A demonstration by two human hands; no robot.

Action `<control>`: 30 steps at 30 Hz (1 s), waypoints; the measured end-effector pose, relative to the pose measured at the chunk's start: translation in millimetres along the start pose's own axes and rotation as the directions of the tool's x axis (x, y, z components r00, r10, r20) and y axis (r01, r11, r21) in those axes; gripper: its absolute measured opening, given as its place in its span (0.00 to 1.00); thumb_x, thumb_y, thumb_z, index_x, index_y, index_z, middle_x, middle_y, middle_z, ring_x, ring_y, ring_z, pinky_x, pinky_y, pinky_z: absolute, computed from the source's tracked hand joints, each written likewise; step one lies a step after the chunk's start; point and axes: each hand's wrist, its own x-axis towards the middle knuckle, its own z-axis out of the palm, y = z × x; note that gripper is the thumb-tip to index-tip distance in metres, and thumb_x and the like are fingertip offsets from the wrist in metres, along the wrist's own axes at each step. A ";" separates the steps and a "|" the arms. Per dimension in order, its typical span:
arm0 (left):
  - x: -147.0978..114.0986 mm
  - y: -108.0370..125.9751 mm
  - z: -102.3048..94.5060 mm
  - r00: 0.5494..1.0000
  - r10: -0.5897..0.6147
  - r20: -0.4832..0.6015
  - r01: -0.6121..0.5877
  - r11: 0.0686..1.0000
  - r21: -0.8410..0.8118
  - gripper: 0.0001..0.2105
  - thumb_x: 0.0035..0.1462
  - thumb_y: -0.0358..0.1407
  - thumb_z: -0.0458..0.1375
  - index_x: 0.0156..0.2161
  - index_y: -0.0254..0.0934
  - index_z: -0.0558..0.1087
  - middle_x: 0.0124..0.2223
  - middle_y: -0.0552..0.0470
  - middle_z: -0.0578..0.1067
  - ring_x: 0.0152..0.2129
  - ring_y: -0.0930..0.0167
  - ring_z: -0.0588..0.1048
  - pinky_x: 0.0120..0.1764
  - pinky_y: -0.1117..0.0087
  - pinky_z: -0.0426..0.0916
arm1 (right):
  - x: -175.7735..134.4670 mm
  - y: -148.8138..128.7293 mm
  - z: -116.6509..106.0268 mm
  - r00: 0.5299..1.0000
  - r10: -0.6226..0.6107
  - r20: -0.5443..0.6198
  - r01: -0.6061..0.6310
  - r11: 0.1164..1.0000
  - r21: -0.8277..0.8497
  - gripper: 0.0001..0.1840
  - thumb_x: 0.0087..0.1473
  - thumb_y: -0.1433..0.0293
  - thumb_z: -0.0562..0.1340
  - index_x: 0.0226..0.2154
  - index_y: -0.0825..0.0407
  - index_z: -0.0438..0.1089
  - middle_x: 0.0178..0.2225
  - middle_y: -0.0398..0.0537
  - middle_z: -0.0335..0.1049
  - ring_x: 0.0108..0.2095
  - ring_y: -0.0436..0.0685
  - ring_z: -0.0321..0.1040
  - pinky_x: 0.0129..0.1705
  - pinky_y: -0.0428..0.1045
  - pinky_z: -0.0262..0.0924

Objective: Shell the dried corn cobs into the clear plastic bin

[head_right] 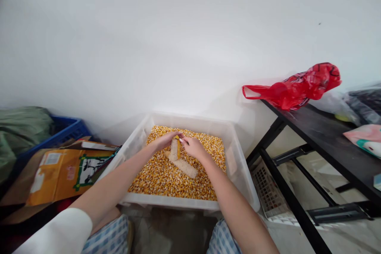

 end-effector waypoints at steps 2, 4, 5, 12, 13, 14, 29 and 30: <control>-0.5 -0.1 0.2 1.000 0.006 0.013 -0.006 1.000 0.005 0.13 0.46 0.39 0.51 0.33 0.33 0.72 0.29 0.51 0.72 0.28 0.71 0.68 0.32 0.72 0.60 | 0.0 -0.3 3.1 1.000 0.006 0.000 -0.006 1.000 0.007 0.16 0.55 0.64 0.48 0.26 0.55 0.65 0.24 0.45 0.65 0.24 0.47 0.57 0.27 0.42 0.44; -1.8 0.2 0.1 0.999 0.013 0.035 -0.014 1.000 0.009 0.13 0.47 0.40 0.51 0.34 0.34 0.71 0.30 0.51 0.72 0.28 0.71 0.68 0.32 0.72 0.60 | -0.1 0.2 5.8 1.000 0.002 0.005 -0.003 0.999 0.040 0.16 0.55 0.64 0.48 0.25 0.55 0.65 0.23 0.44 0.64 0.24 0.48 0.57 0.27 0.42 0.45; -2.4 0.4 -0.2 0.999 0.016 0.049 -0.017 1.000 0.007 0.13 0.47 0.40 0.51 0.34 0.34 0.71 0.30 0.51 0.72 0.28 0.71 0.68 0.32 0.72 0.61 | -0.1 0.6 6.8 1.000 0.001 0.006 -0.001 0.998 0.061 0.16 0.55 0.65 0.48 0.25 0.55 0.64 0.23 0.44 0.64 0.25 0.47 0.57 0.27 0.42 0.45; -0.2 -1.2 -4.1 0.993 -0.010 0.119 0.019 0.997 -0.069 0.13 0.47 0.40 0.51 0.33 0.34 0.71 0.27 0.52 0.71 0.27 0.71 0.68 0.34 0.71 0.61 | 2.5 6.0 7.5 1.000 -0.003 0.028 0.000 0.994 0.109 0.17 0.55 0.63 0.47 0.24 0.56 0.63 0.22 0.42 0.61 0.24 0.47 0.56 0.28 0.41 0.46; 0.8 -1.8 -4.7 0.994 -0.012 0.113 0.020 0.997 -0.071 0.13 0.46 0.40 0.51 0.33 0.34 0.71 0.27 0.52 0.71 0.27 0.71 0.68 0.34 0.71 0.61 | 2.8 6.5 7.3 1.000 -0.004 0.028 0.001 0.995 0.103 0.17 0.55 0.63 0.47 0.24 0.56 0.63 0.21 0.42 0.61 0.24 0.47 0.56 0.28 0.41 0.46; 1.7 -2.4 -5.3 0.995 -0.013 0.103 0.021 0.997 -0.069 0.13 0.46 0.40 0.51 0.33 0.34 0.71 0.27 0.52 0.71 0.27 0.71 0.68 0.34 0.71 0.61 | 2.9 6.7 7.1 1.000 -0.005 0.028 0.002 0.995 0.096 0.17 0.55 0.63 0.47 0.24 0.56 0.62 0.21 0.42 0.61 0.24 0.47 0.56 0.27 0.41 0.46; -0.8 -2.1 -3.8 1.000 -0.008 0.028 0.011 0.995 -0.103 0.18 0.47 0.48 0.52 0.36 0.35 0.70 0.26 0.53 0.70 0.24 0.72 0.68 0.30 0.72 0.61 | 1.4 3.0 18.9 0.997 0.030 -0.077 -0.028 0.999 0.035 0.19 0.56 0.62 0.45 0.26 0.54 0.64 0.22 0.45 0.63 0.24 0.48 0.56 0.26 0.43 0.45; -0.6 -2.3 -3.8 1.000 -0.011 0.027 0.013 0.994 -0.109 0.18 0.47 0.48 0.52 0.36 0.35 0.69 0.26 0.53 0.70 0.24 0.72 0.69 0.30 0.72 0.61 | 2.0 3.9 21.5 0.996 0.045 -0.076 -0.041 0.998 0.049 0.19 0.56 0.62 0.45 0.25 0.54 0.64 0.22 0.45 0.62 0.23 0.48 0.56 0.26 0.43 0.45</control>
